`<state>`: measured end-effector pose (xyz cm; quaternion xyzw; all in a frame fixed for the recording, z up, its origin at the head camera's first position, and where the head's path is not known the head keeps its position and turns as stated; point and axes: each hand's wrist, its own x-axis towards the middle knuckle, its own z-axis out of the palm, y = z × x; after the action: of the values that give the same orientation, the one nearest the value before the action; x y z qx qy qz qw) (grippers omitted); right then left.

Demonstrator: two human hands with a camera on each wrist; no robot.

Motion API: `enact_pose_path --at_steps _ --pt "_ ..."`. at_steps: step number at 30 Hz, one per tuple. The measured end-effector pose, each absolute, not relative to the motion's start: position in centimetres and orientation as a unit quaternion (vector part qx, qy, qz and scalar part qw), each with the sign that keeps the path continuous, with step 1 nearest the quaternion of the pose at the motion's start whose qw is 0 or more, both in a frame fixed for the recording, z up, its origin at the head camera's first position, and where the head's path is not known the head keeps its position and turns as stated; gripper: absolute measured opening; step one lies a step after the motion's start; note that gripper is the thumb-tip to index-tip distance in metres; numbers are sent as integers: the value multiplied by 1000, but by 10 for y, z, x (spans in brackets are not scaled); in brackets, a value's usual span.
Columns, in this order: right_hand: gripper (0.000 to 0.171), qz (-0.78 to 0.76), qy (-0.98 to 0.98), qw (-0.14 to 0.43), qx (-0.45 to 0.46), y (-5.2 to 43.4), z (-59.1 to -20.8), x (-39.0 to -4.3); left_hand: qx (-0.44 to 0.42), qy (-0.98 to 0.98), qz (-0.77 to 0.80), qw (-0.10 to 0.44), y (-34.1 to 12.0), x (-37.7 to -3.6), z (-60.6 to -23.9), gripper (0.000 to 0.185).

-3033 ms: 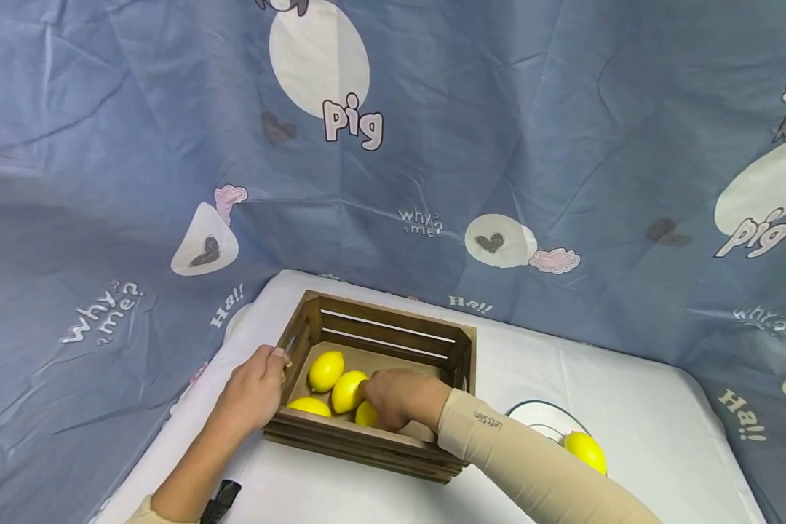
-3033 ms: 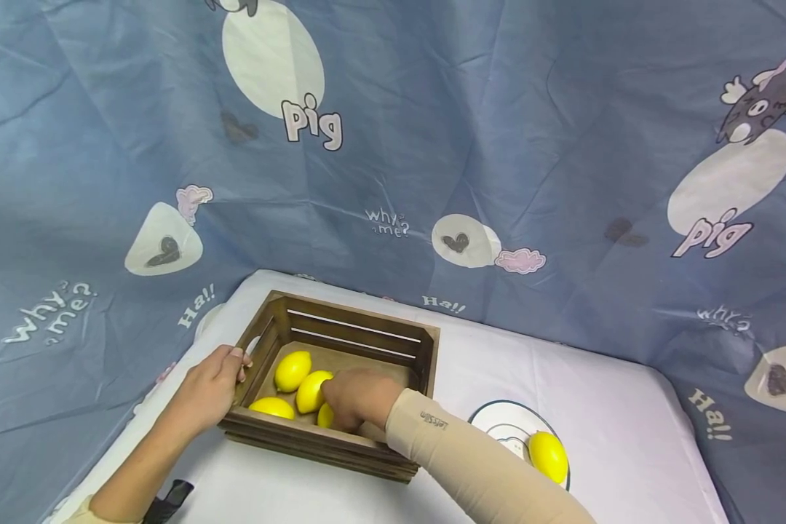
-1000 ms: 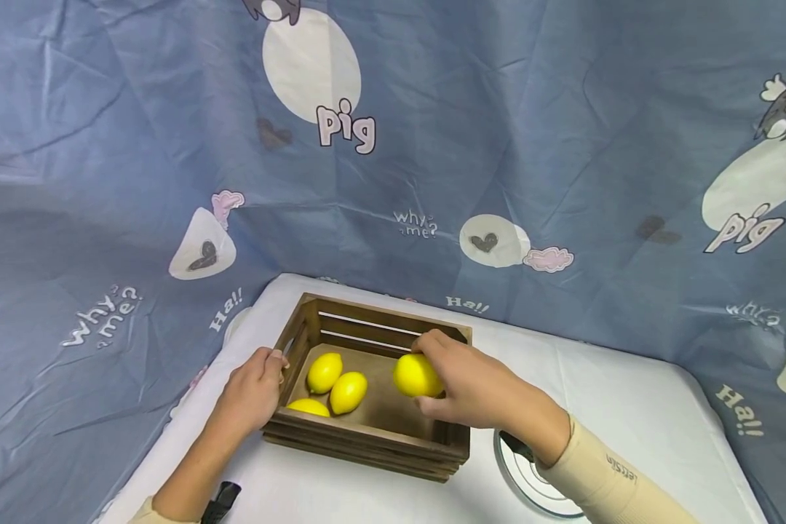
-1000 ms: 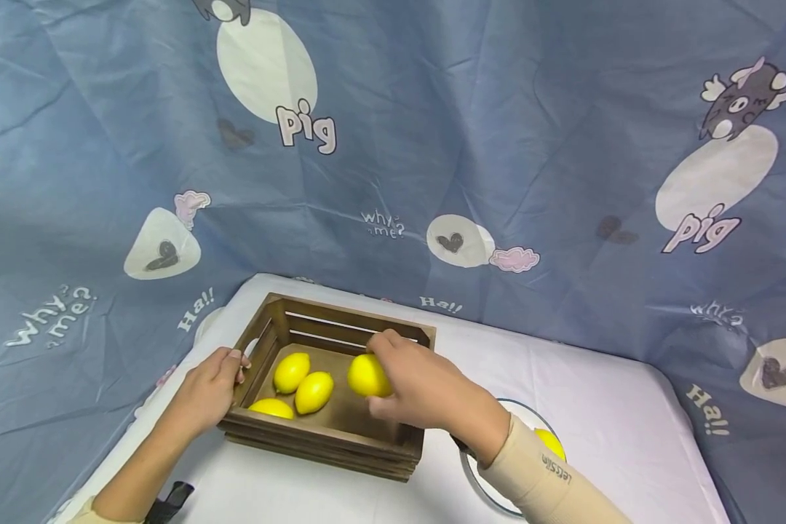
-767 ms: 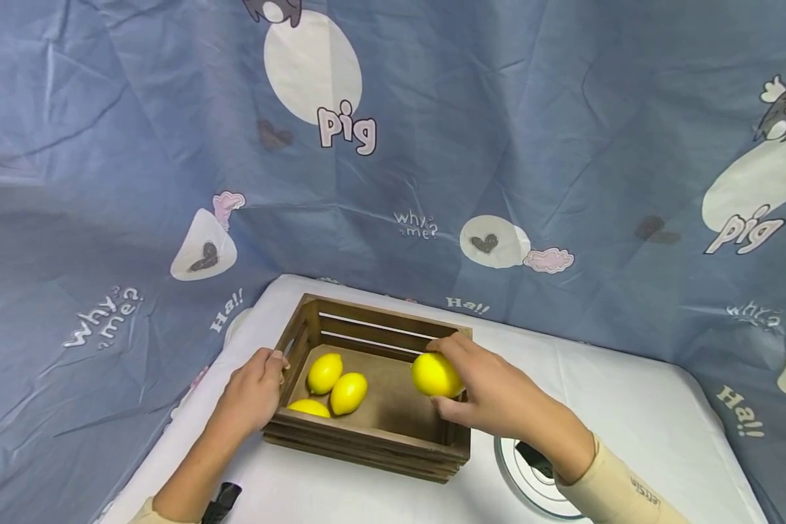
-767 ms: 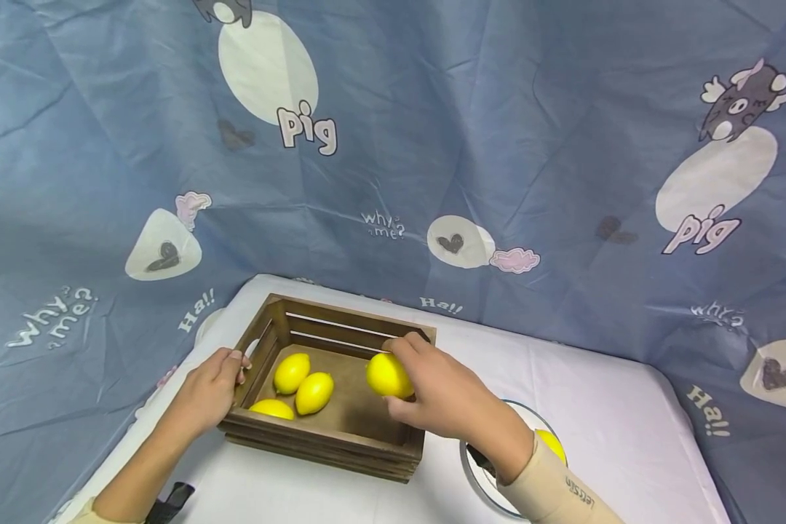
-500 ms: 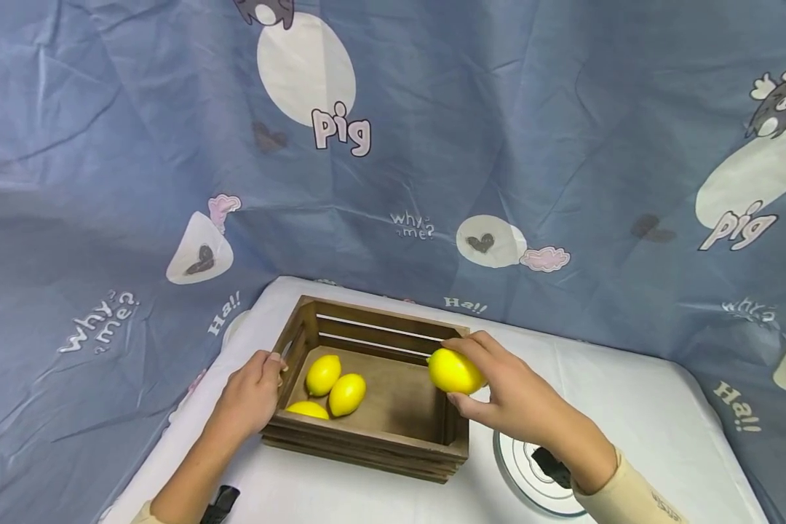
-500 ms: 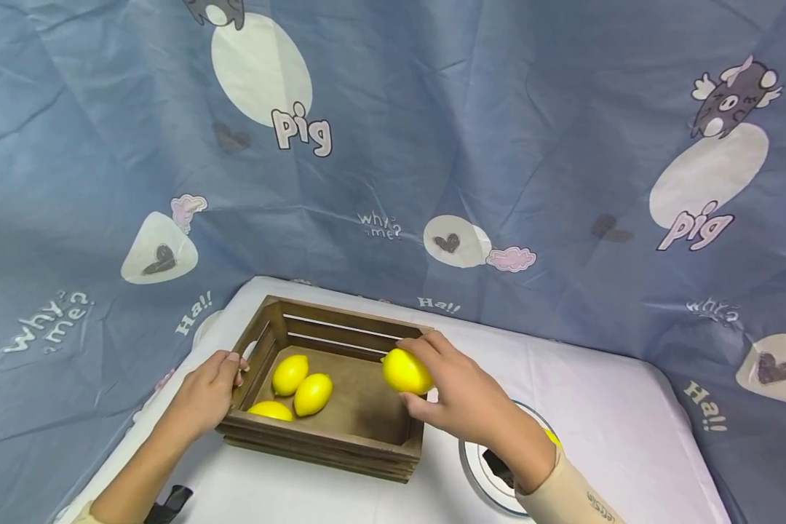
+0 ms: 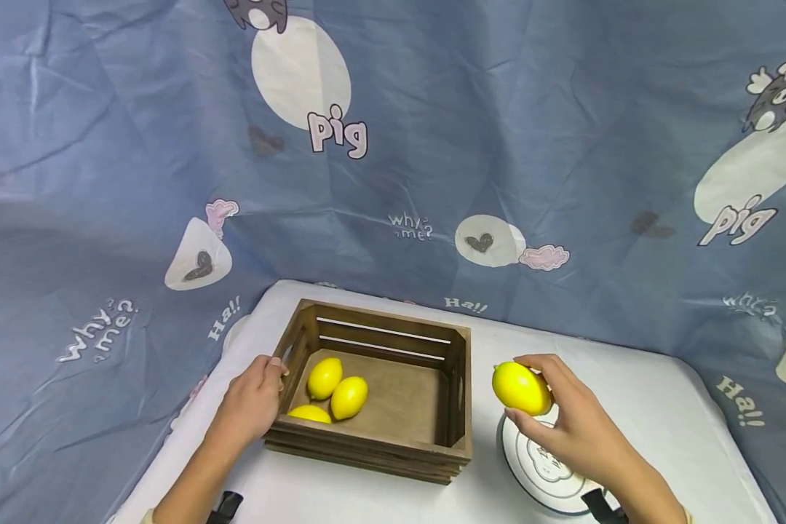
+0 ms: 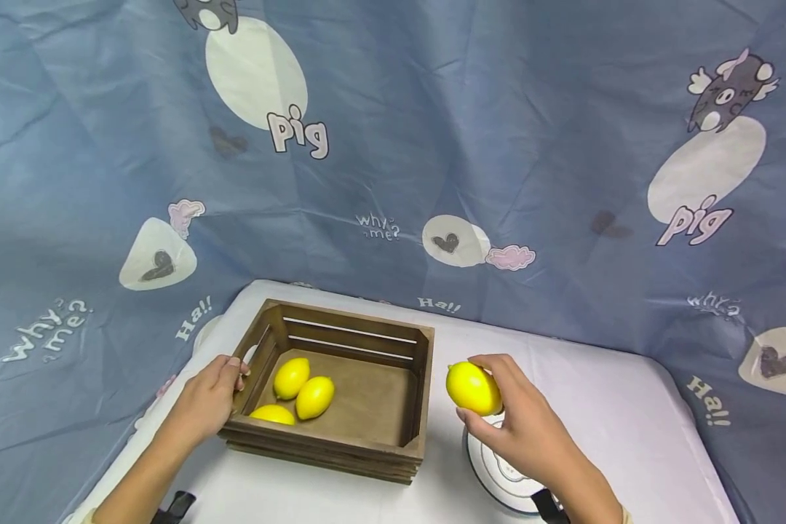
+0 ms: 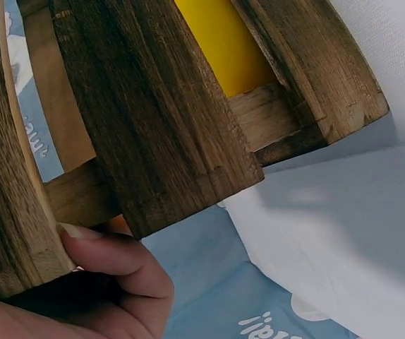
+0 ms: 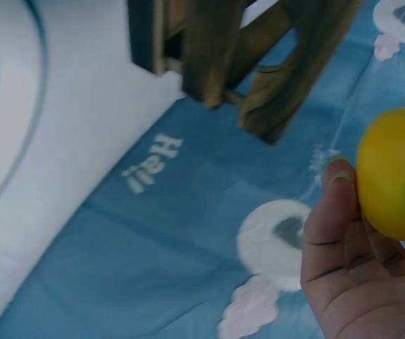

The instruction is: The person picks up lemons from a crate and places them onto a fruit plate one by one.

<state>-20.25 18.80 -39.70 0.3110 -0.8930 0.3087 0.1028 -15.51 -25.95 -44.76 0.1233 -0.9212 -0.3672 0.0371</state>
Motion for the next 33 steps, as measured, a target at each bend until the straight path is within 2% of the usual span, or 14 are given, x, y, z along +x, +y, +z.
enact_pose_path --at_steps 10,25,33 --pt "72 318 -902 139 256 221 -425 -188 124 -922 -366 31 -258 -154 -447 45" --pt "69 268 -941 142 150 259 -470 -174 120 -923 -364 30 -261 -157 -446 47" --pt "67 245 -961 86 99 272 -490 -167 120 -923 -363 32 -260 -157 -448 45"
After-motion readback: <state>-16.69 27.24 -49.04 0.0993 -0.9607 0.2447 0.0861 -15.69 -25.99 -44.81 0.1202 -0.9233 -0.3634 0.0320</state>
